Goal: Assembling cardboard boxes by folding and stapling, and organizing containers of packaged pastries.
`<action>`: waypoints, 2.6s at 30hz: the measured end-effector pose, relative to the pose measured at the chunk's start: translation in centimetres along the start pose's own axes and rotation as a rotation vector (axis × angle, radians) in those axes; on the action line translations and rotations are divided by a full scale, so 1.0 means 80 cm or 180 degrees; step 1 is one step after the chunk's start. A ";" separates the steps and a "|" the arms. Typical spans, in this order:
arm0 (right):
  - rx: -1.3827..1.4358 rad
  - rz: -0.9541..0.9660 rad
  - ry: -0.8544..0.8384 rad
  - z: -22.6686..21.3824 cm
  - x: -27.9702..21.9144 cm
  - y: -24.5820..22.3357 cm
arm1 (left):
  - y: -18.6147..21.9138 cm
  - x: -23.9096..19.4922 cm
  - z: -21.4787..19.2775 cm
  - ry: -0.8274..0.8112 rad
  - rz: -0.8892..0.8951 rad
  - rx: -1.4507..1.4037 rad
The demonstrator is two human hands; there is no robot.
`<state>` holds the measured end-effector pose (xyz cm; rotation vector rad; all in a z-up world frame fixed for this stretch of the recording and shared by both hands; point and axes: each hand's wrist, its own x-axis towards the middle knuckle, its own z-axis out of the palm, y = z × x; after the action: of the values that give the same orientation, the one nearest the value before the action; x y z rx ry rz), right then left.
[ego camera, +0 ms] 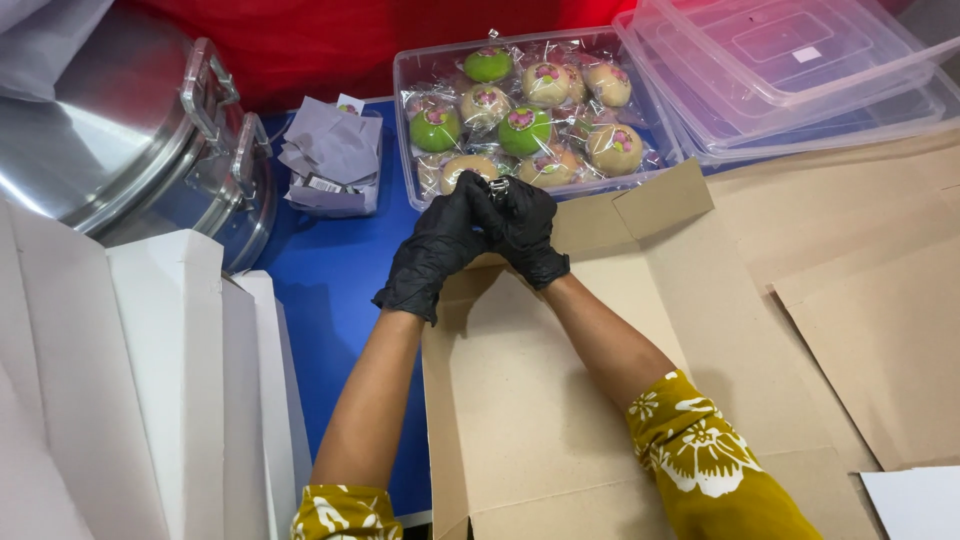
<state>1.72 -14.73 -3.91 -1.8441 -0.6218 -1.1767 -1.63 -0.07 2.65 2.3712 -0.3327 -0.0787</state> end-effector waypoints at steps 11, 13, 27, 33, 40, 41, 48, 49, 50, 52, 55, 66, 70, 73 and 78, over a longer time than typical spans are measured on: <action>0.0543 0.1468 0.0665 -0.035 0.063 -0.036 | -0.010 -0.018 -0.009 -0.0227 -0.0101 -0.0021; 0.0612 0.1530 0.0789 -0.064 0.076 -0.020 | 0.004 -0.026 -0.012 -0.0270 -0.0099 -0.0128; -0.0781 0.2627 -0.0927 -0.305 0.106 0.110 | -0.023 0.002 0.021 0.0286 0.0318 -0.0106; -0.0538 0.2064 -0.0831 -0.342 0.084 0.120 | -0.026 0.010 0.018 0.0096 0.0238 0.0033; -0.0352 0.3211 -0.1540 -0.367 0.062 0.132 | -0.005 0.012 0.017 -0.0251 -0.0061 0.0285; -0.0065 0.3357 -0.1761 -0.364 0.050 0.139 | 0.006 0.006 0.016 -0.0388 -0.0195 0.0366; -0.1177 0.2279 -0.2457 -0.292 0.045 0.105 | 0.066 -0.022 -0.021 -0.0887 -0.0266 0.0290; -0.1427 0.1895 -0.2655 -0.285 0.051 0.080 | 0.057 -0.018 -0.022 -0.1197 -0.0118 0.0237; -0.1670 0.1502 -0.2848 -0.278 0.057 0.054 | 0.049 -0.014 -0.023 -0.1506 0.0031 0.0184; -0.1703 0.1487 -0.2853 -0.265 0.061 0.032 | 0.031 -0.012 -0.029 -0.1145 0.0233 -0.0103; -0.1696 0.1444 -0.2869 -0.249 0.058 0.022 | 0.023 0.006 -0.004 -0.0614 0.0614 -0.0324; -0.1632 0.1729 -0.3083 -0.187 0.049 0.003 | -0.016 0.050 0.085 -0.0213 0.1064 0.1222; -0.1854 0.1892 -0.2845 -0.159 0.045 0.004 | -0.015 0.043 0.063 -0.0436 0.1092 0.0848; -0.1725 0.2056 -0.2390 -0.145 0.030 0.021 | 0.005 0.023 0.058 -0.0342 0.0819 0.0575; -0.1597 0.2131 -0.2137 -0.154 0.032 0.026 | 0.024 0.019 0.080 -0.0180 0.0398 0.0741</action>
<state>-1.49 -26.38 0.11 -2.6121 -0.0023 -0.2539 -1.53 -6.04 -0.69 2.5745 -0.5423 -0.0505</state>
